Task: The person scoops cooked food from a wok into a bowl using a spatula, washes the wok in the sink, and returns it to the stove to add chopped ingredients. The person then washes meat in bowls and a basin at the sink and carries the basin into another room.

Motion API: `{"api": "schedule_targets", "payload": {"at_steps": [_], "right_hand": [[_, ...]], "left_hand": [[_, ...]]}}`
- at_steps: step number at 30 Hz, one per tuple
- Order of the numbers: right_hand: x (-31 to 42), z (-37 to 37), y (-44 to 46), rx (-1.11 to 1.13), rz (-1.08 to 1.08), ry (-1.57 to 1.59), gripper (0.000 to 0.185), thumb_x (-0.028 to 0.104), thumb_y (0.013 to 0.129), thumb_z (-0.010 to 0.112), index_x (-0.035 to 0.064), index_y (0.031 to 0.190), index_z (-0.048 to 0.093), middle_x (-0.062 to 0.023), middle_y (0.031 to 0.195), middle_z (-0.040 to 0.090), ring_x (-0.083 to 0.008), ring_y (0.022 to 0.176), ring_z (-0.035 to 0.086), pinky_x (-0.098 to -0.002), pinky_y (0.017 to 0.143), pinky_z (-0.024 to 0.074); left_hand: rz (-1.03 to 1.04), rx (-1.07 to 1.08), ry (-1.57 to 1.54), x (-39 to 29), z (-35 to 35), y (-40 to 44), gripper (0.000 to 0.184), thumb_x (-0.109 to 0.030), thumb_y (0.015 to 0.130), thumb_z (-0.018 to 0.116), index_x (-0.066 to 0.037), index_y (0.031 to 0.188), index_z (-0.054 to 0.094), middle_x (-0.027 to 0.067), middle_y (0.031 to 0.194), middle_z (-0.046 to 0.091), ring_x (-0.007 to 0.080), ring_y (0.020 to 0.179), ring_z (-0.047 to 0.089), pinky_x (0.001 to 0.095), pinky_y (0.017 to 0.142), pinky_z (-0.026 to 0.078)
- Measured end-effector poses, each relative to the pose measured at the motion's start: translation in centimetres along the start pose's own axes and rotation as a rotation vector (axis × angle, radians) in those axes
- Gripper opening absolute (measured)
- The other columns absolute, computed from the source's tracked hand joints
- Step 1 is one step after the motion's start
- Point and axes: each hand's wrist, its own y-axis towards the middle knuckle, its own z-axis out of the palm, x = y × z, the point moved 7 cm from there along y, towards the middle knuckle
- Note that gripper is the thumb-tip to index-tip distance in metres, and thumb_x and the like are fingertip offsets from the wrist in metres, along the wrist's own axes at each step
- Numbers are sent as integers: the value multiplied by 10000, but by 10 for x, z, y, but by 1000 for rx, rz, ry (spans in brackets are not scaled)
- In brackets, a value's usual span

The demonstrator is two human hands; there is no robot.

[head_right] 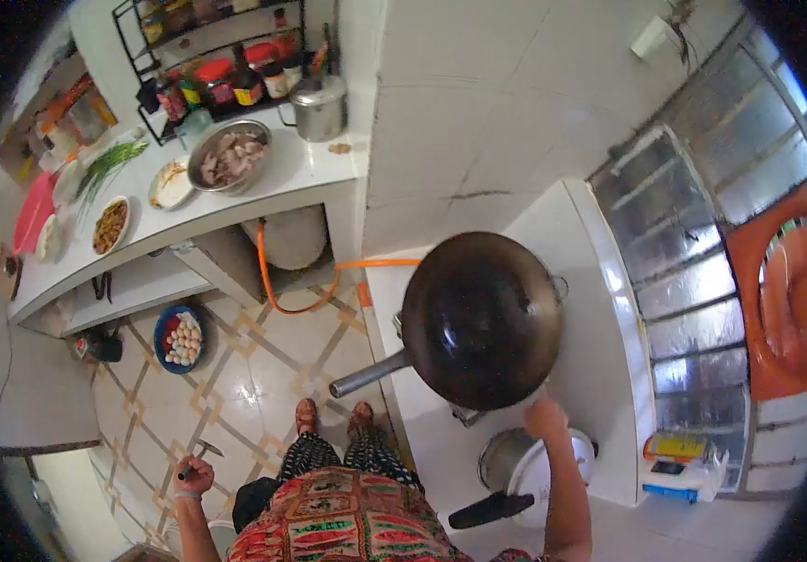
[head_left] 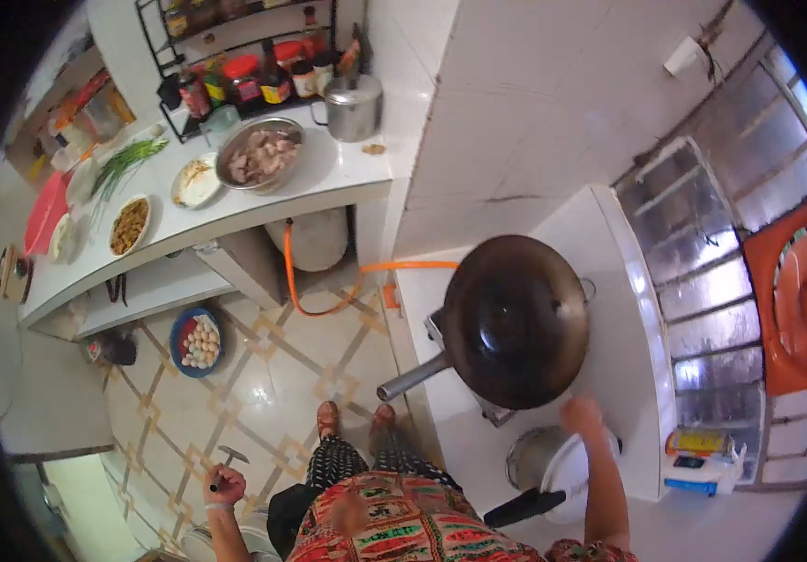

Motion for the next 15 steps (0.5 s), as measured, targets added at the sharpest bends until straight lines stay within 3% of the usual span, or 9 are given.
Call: {"api": "schedule_targets", "payload": {"at_steps": [1, 2, 6, 8, 11, 15], "right_hand": [[-6, 60, 7, 19, -441, -117, 284, 292, 804, 523, 40, 760, 648, -160, 854, 636, -349, 795, 608, -426, 686, 480], [5, 88, 6, 61, -670, -193, 264, 289, 794, 537, 44, 789, 637, -151, 858, 621, -329, 798, 596, -416, 695, 473], [58, 155, 8, 127, -1090, -522, 261, 276, 757, 597, 59, 902, 595, -111, 876, 561, -249, 811, 544, -380, 730, 445], [89, 154, 36, 263, -940, -273, 259, 275, 759, 596, 59, 904, 593, -110, 874, 561, -248, 811, 545, -380, 728, 447], [144, 127, 78, 437, -481, 347, 258, 273, 762, 594, 60, 907, 592, -110, 871, 562, -246, 809, 546, -380, 725, 449], [215, 96, 98, 515, -309, 758, 255, 270, 767, 591, 60, 912, 589, -109, 866, 562, -244, 807, 548, -380, 721, 451]], "left_hand": [[-27, 6, -48, -1, -8, 2, 221, -172, 777, 509, -140, 577, 421, -35, 516, 436, 126, 490, 420, 273, 473, 313], [-43, 15, -108, -3, -18, 1, 222, -175, 774, 512, -139, 575, 421, -32, 519, 444, 128, 491, 421, 274, 476, 313], [36, -63, -181, 5, -30, -8, 234, -173, 773, 501, -120, 569, 399, -4, 506, 429, 151, 478, 405, 302, 464, 327], [33, -124, -122, 6, -38, -9, 263, -149, 779, 464, -100, 531, 393, 9, 488, 406, 160, 472, 405, 302, 470, 334], [30, -105, -134, 5, -49, -11, 278, -181, 811, 440, -110, 550, 375, -3, 485, 402, 156, 461, 409, 304, 466, 334], [-28, -128, -196, 3, -63, -24, 223, -176, 793, 429, -118, 585, 374, -11, 484, 391, 148, 458, 409, 296, 470, 321]]}}
